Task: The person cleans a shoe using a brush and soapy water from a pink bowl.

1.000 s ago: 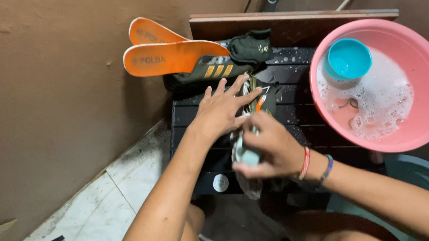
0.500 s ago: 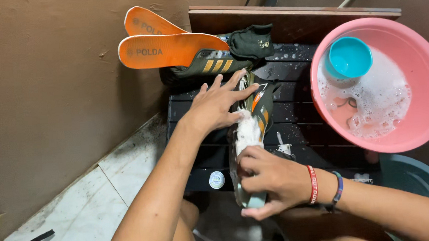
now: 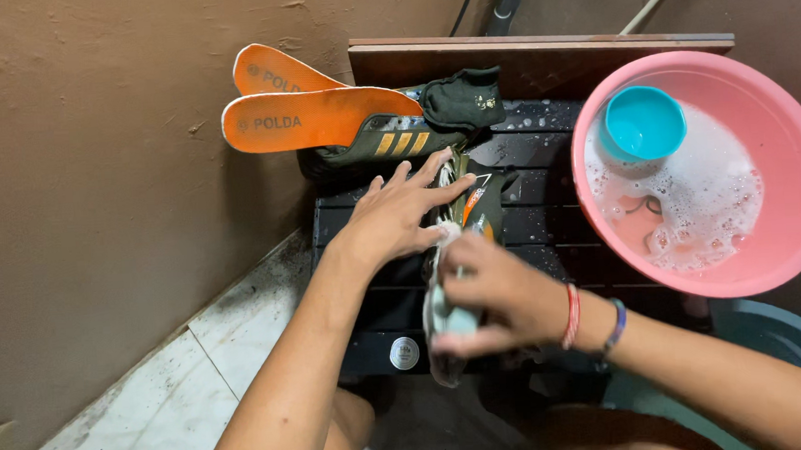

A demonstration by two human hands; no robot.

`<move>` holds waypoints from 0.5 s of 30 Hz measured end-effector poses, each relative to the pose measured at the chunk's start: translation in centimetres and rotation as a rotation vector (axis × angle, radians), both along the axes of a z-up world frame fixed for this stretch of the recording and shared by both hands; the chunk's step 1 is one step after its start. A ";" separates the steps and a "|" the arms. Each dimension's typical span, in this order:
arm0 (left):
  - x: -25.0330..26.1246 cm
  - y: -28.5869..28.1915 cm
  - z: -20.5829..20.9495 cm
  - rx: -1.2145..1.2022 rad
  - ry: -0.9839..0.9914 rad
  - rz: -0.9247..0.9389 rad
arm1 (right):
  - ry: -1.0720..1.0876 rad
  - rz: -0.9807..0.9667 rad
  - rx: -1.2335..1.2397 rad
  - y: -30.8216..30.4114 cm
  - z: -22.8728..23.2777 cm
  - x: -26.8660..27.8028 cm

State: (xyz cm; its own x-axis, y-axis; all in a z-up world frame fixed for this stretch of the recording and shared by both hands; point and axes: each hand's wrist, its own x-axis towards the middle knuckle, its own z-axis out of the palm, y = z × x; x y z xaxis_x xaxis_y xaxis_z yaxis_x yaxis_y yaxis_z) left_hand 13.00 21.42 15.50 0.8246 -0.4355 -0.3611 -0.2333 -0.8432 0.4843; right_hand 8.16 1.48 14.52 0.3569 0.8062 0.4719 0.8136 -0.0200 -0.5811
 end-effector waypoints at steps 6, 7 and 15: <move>0.4 -0.4 -0.3 -0.014 -0.091 -0.013 | 0.083 -0.013 -0.044 0.2 1.6 -1.3; 0.0 -0.5 -0.6 -0.016 -0.080 -0.014 | 0.093 -0.013 -0.046 0.1 1.8 -2.6; 0.3 -0.9 0.8 -0.100 -0.032 0.065 | 0.019 -0.189 -0.057 -1.1 0.2 3.0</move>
State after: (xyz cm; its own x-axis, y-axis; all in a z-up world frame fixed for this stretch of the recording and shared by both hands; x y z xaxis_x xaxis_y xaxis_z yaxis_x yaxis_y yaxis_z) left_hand 13.30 20.47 16.31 0.8626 -0.4135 -0.2913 -0.1966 -0.8047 0.5602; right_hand 11.12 0.34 14.70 0.5130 0.7490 0.4194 0.7811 -0.2046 -0.5899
